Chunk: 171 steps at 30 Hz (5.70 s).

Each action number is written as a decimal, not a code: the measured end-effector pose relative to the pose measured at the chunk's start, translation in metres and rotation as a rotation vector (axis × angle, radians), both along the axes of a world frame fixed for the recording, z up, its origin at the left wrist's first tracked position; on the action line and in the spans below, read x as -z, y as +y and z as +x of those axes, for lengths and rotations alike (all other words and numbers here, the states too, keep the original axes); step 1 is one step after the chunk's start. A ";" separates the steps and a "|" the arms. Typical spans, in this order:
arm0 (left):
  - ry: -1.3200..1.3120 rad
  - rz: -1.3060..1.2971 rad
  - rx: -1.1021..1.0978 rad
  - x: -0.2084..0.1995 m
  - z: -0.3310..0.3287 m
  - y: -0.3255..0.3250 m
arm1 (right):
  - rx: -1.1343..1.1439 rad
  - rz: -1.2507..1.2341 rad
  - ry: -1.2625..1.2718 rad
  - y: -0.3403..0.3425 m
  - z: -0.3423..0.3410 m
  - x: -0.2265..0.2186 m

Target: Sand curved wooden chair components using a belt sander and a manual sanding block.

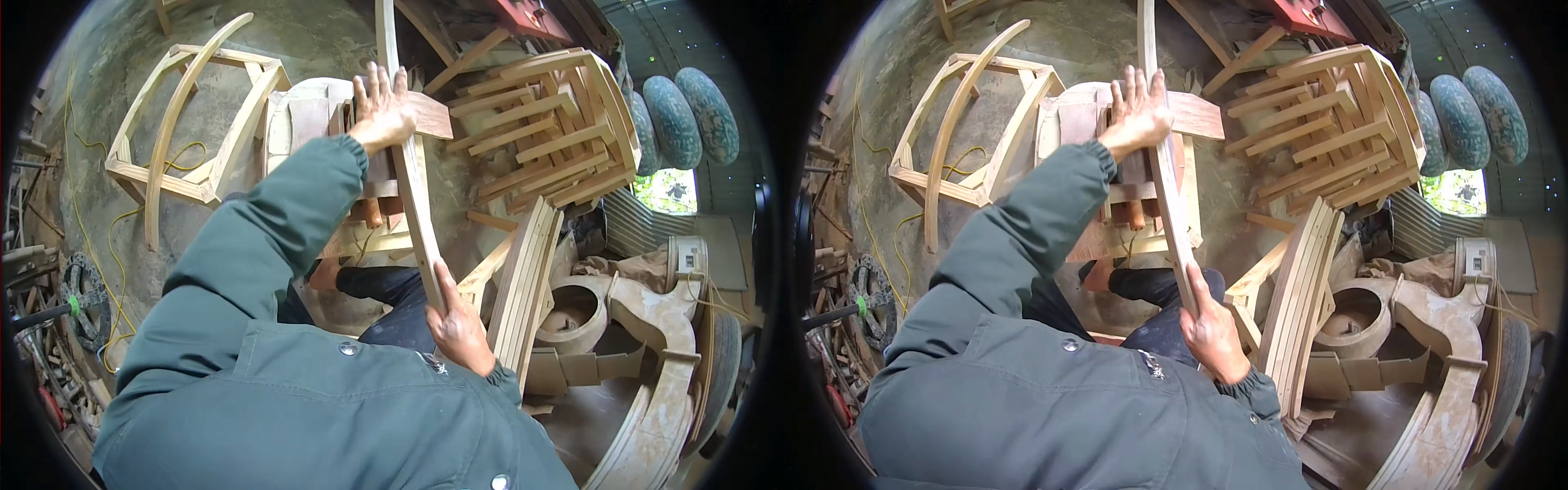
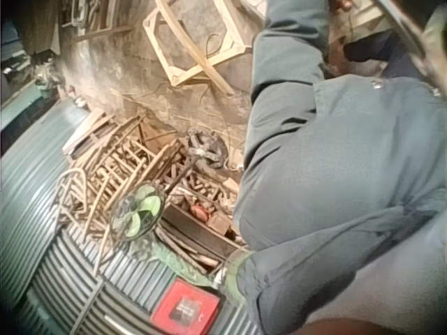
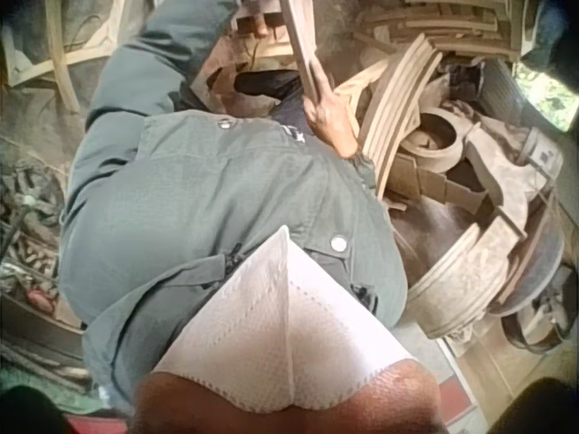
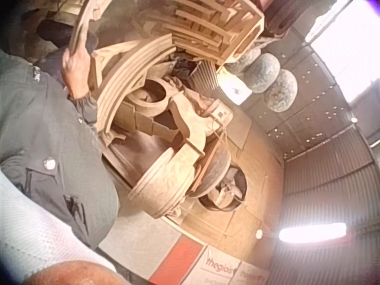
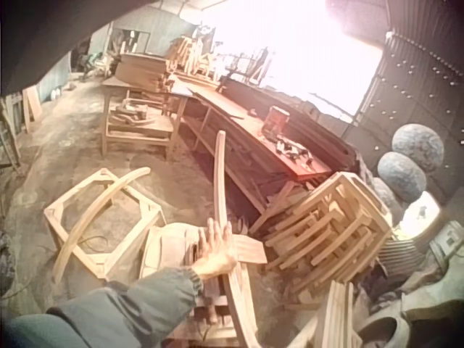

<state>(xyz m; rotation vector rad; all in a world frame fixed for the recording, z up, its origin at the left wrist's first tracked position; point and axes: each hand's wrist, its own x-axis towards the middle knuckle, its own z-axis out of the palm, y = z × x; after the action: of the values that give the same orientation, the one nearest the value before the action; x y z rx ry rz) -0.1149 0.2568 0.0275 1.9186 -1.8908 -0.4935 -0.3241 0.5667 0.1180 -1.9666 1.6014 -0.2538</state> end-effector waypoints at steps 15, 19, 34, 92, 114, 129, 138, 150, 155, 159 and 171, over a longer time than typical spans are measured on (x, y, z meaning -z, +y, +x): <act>0.213 -0.002 0.095 -0.001 -0.088 0.245 | 0.188 0.367 0.130 0.225 -0.067 -0.140; 0.224 -0.032 0.054 -0.007 -0.068 0.229 | 0.348 0.567 0.080 0.243 -0.055 -0.197; 0.070 -0.002 0.120 0.000 -0.027 0.097 | 0.310 0.534 0.246 0.160 -0.030 -0.184; 0.115 0.032 0.204 -0.018 -0.047 0.146 | 0.659 0.542 0.420 0.320 -0.092 -0.347; 0.055 -0.073 0.140 0.007 0.002 0.044 | 0.461 0.361 0.415 0.236 -0.047 -0.272; -0.029 -0.176 0.135 0.022 0.050 -0.089 | 0.386 0.270 0.372 0.149 -0.005 -0.201; -0.032 -0.209 0.131 0.019 0.061 -0.114 | 0.346 0.161 0.391 0.100 0.014 -0.126; -0.031 -0.200 0.148 0.017 0.065 -0.118 | 0.177 -0.066 0.301 -0.018 0.047 -0.028; 0.014 -0.214 0.169 0.012 0.059 -0.120 | 0.162 -0.128 0.299 -0.080 0.070 0.008; 0.019 -0.217 0.164 0.012 0.063 -0.124 | 0.151 -0.178 0.250 -0.123 0.087 0.028; -0.013 -0.277 0.127 0.003 0.063 -0.109 | 0.144 -0.317 0.324 -0.154 0.102 0.059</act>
<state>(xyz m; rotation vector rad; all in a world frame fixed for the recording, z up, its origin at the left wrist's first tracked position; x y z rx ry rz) -0.0520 0.1482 0.0245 1.6359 -1.9811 -0.2405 -0.2225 0.4123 0.0585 -2.2203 2.0181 -0.2695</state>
